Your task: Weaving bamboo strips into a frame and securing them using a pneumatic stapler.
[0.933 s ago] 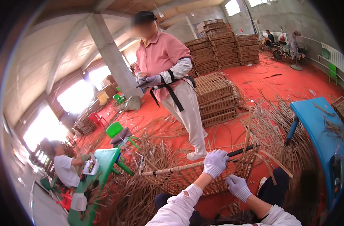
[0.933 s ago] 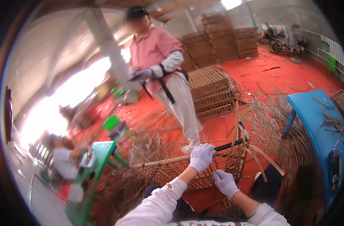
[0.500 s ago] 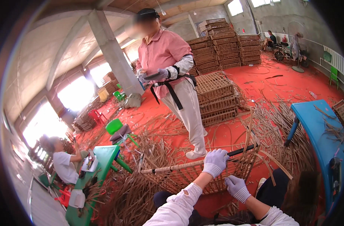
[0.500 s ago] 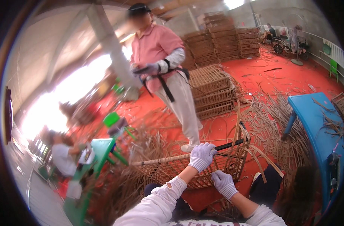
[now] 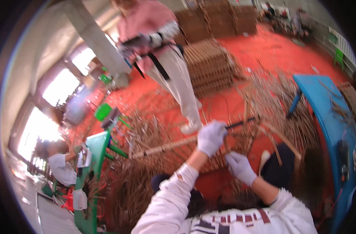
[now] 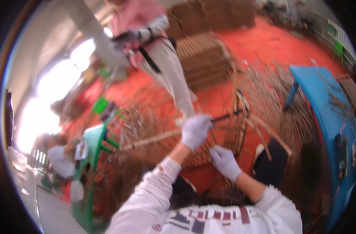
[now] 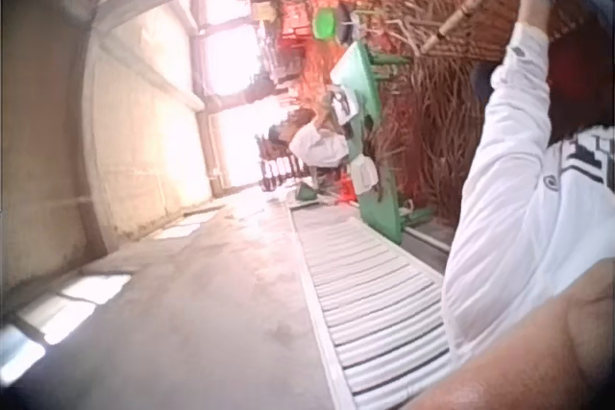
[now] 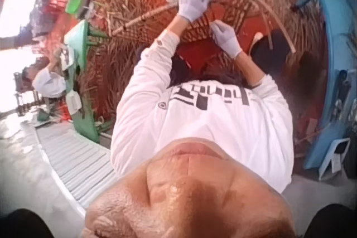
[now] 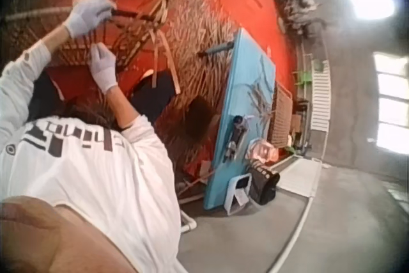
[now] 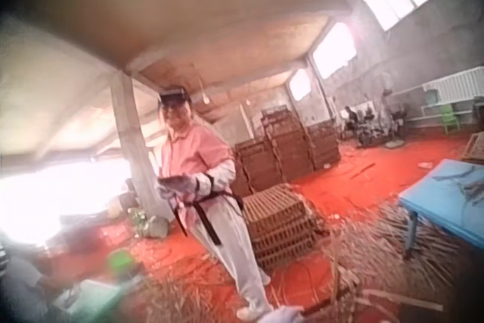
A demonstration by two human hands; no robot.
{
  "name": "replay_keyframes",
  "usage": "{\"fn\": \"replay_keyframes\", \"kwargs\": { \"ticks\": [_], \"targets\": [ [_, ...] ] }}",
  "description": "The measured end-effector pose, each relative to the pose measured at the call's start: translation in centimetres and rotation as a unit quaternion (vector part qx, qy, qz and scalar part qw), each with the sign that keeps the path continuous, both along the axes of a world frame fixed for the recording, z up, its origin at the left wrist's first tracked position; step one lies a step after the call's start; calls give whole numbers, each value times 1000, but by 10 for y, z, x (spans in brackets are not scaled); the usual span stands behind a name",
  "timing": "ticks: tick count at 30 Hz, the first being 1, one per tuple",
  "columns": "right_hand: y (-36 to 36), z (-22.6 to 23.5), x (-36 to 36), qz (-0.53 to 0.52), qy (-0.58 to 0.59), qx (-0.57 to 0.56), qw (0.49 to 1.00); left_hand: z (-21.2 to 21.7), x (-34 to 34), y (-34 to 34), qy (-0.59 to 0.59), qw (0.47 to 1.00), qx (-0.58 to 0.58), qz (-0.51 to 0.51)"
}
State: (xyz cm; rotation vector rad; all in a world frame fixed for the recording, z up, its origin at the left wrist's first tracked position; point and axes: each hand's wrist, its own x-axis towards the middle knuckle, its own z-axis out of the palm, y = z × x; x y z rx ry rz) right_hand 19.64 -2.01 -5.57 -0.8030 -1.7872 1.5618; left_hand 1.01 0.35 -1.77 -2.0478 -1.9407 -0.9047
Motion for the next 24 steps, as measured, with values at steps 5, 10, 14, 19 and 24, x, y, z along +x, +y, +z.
{"fn": "replay_keyframes", "kwargs": {
  "ticks": [5,10,14,19,24],
  "targets": [
    [3,9,8,15,10,-182,983,2,-10,-3,12,997,-57,-44],
    [4,27,7,44,68,-248,965,9,-3,-4,78,995,-68,6],
    [8,35,8,64,84,-274,956,6,0,-1,97,993,-56,30],
    [12,36,12,66,89,-277,955,-3,2,0,113,993,-25,38],
    [30,47,31,91,71,-140,983,-8,4,2,139,988,26,58]
  ]
}}
